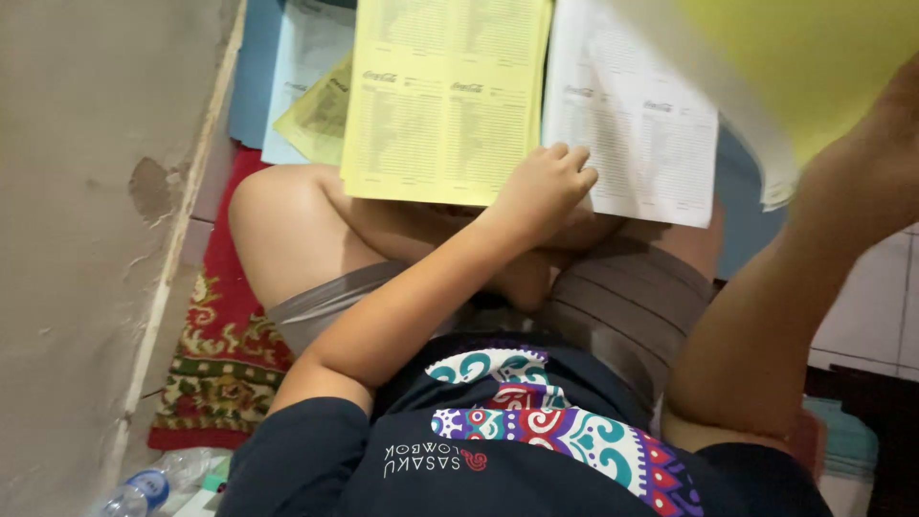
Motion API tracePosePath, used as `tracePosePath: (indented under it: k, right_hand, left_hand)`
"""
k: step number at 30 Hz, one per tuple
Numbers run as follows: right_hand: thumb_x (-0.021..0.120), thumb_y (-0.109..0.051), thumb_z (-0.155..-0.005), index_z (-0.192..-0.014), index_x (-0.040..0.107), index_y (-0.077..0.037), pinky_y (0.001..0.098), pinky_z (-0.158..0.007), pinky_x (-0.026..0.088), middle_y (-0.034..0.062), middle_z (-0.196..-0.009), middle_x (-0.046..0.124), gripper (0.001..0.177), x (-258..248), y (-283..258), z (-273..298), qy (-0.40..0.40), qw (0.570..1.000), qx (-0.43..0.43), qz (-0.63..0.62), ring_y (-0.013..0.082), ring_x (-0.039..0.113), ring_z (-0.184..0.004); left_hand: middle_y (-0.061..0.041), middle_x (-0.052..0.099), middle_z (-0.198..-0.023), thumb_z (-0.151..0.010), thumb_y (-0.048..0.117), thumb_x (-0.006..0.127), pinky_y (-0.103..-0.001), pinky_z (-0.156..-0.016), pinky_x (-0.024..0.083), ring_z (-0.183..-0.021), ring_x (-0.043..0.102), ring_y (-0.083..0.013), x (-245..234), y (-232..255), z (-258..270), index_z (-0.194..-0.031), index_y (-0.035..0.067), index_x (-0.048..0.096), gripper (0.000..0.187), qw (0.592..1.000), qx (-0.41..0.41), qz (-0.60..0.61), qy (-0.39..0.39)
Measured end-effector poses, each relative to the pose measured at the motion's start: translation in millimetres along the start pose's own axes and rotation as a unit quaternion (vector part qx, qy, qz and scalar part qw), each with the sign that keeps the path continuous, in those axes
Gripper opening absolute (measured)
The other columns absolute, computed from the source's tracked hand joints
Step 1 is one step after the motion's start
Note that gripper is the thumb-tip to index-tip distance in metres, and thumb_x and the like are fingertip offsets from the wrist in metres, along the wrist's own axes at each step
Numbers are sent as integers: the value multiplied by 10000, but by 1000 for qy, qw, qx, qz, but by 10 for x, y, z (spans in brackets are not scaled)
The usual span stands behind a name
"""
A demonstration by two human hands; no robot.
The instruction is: The person sorts through stacks of yellow and white documents by hand, flipping through them and aligning them, then places some on the floor.
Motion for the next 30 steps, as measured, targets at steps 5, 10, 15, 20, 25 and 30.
tracePosePath:
  k: [5, 10, 15, 20, 25, 30]
  right_hand:
    - [489, 190, -1006, -1282, 746, 119, 429, -734, 677, 294, -1229, 785, 384, 552, -906, 281, -284, 934, -217, -29, 388, 821, -1004]
    - [579, -60, -891, -1324, 683, -131, 367, -785, 591, 68, -1176, 744, 450, 909, -412, 1419, -407, 892, -198, 14, 250, 740, -997]
    - [655, -141, -968, -1349, 643, 48, 511, -893, 574, 267, -1288, 692, 425, 818, -600, 1315, -433, 887, -101, -123, 442, 683, -1135]
    - [774, -209, -1161, -930, 673, -43, 493, -700, 509, 160, -788, 668, 302, 768, 134, 1094, -391, 917, 16, -84, 469, 704, -849]
    - [629, -289, -1293, -1169, 720, 52, 510, -789, 538, 245, -912, 694, 374, 903, -557, 410, -289, 953, -35, -81, 483, 708, -848]
    - [541, 21, -1067, -1163, 727, -15, 466, -744, 576, 187, -900, 718, 213, 1604, -2085, 456, -299, 935, -130, -136, 435, 740, -839]
  left_hand:
    - [-90, 598, -786, -686, 248, 877, -470, -483, 464, -622, 580, -311, 102, -71, -13, -751, 94, 682, 256, 995, -32, 27, -88]
    - [38, 608, -524, -702, 211, 763, -353, -546, 477, -543, 666, -231, -227, 18, 65, -585, 250, 692, 142, 995, 21, -98, 20]
    - [87, 661, -758, -862, 266, 721, -320, -805, 454, -904, 639, -149, -514, 91, 103, -744, 251, 685, 125, 992, 45, -57, 103]
    - [-47, 683, -1007, -996, 213, 702, -383, -851, 511, -1003, 672, -253, -1103, -463, 549, -1056, 115, 705, 115, 987, -34, -18, 153]
    - [-118, 658, -1004, -798, 334, 870, -481, -795, 518, -914, 645, -371, -1478, -1276, 1203, -1023, 99, 718, 359, 993, -114, 14, -36]
    - [-16, 667, -947, -769, 462, 832, -413, -729, 569, -842, 690, -298, -1100, -1526, 1452, -927, 236, 714, 300, 986, -109, -36, -120]
Point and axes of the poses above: each hand's wrist, its own z-axis away from the middle knuckle, its own x-axis out of the palm, y = z × x, the point moved 9 cm from there along -z, towards the middle knuckle
